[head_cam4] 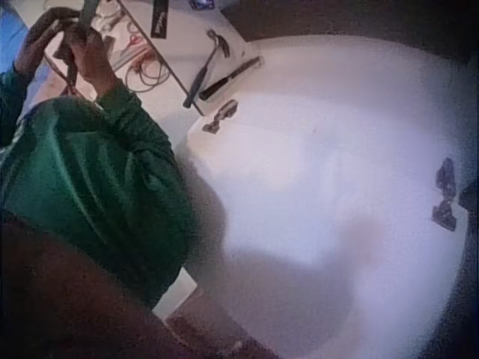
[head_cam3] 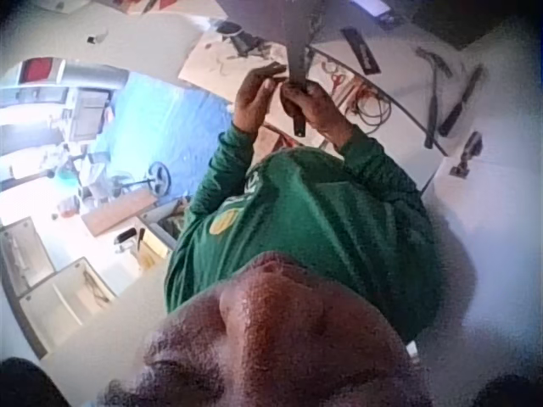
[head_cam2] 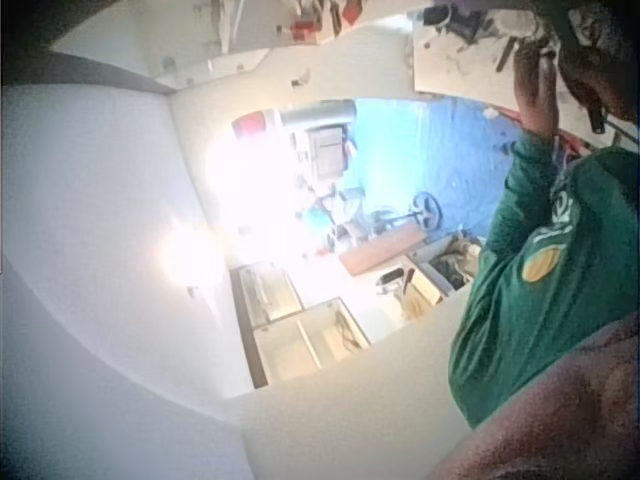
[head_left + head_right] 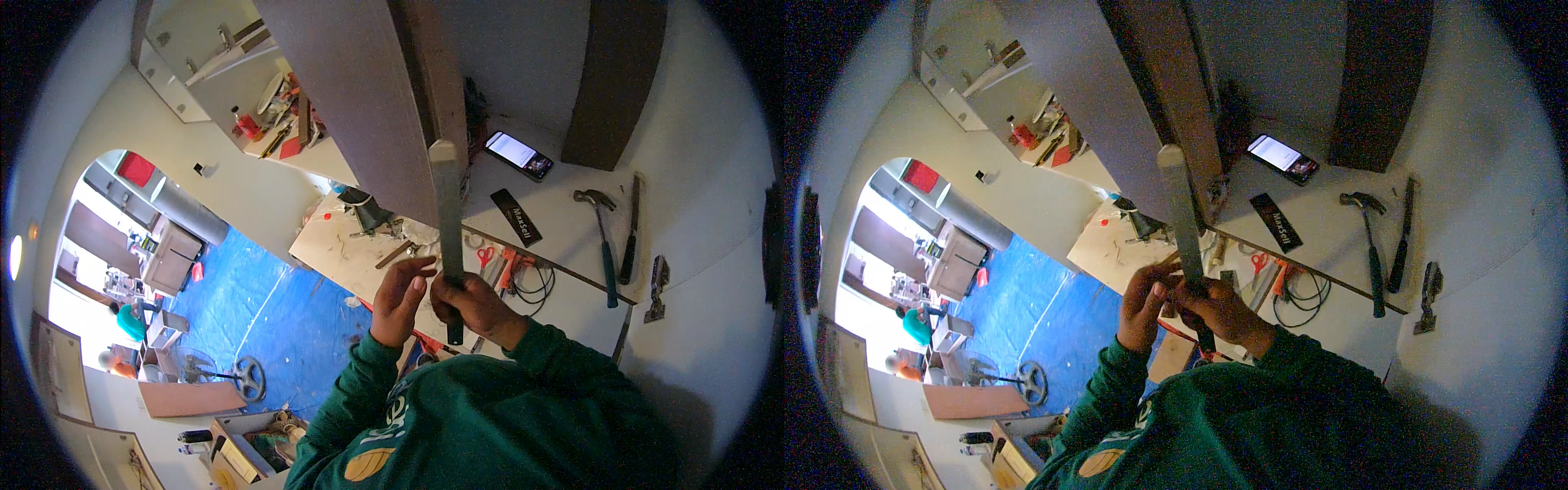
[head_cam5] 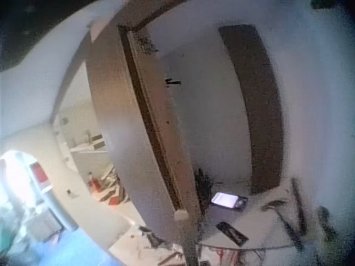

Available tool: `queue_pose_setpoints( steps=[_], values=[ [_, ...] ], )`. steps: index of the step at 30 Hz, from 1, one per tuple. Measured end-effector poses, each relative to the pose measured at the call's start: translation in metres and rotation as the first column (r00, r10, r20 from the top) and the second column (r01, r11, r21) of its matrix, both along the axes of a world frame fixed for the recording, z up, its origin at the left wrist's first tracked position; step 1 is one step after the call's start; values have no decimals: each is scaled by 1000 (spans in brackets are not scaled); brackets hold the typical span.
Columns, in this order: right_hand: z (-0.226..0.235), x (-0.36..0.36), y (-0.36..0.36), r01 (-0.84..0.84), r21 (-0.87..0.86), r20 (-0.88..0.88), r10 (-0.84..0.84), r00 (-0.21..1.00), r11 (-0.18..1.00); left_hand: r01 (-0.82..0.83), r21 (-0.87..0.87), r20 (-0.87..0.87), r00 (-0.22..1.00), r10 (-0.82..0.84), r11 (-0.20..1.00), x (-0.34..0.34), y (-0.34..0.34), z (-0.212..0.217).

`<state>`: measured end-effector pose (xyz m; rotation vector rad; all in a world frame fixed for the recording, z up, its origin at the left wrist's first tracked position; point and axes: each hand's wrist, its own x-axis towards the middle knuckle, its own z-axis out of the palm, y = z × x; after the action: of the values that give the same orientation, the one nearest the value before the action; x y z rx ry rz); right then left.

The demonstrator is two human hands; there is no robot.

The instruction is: The person aligns a wooden cabinet door with its frame and repeatedly uses a metal file to smooth the door edge. They hold the door steady with one hand while filing with the other, then reposition the file and continue smoothing the same edge.

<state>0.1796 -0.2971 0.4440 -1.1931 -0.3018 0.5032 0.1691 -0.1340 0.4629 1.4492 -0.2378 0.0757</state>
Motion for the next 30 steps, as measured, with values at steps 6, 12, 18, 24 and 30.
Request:
queue_pose_setpoints(
  steps=[6, 12, 18, 24, 30],
  values=[
    [-32, 0, 13, -198, -263, 275, 270, 923, 944, 128, -55, -109, 985, -134, 990, 9, -2, 7],
    [-47, 33, -18, 26, -350, 148, 28, 989, 936, -180, -15, -154, 972, 176, 983, 5, 21, -7],
    [-17, 34, -22, 108, -419, 131, -58, 990, 902, -423, -150, -131, 904, 406, 894, -3, 37, -15],
    [-36, 34, -24, -77, -563, 63, 136, 989, 823, -435, -649, -42, 840, 541, 624, 8, 76, 23],
    [-26, 14, 0, -132, -332, 253, 223, 941, 934, -420, -707, -61, 839, 541, 570, 8, 73, 14]
  ],
)
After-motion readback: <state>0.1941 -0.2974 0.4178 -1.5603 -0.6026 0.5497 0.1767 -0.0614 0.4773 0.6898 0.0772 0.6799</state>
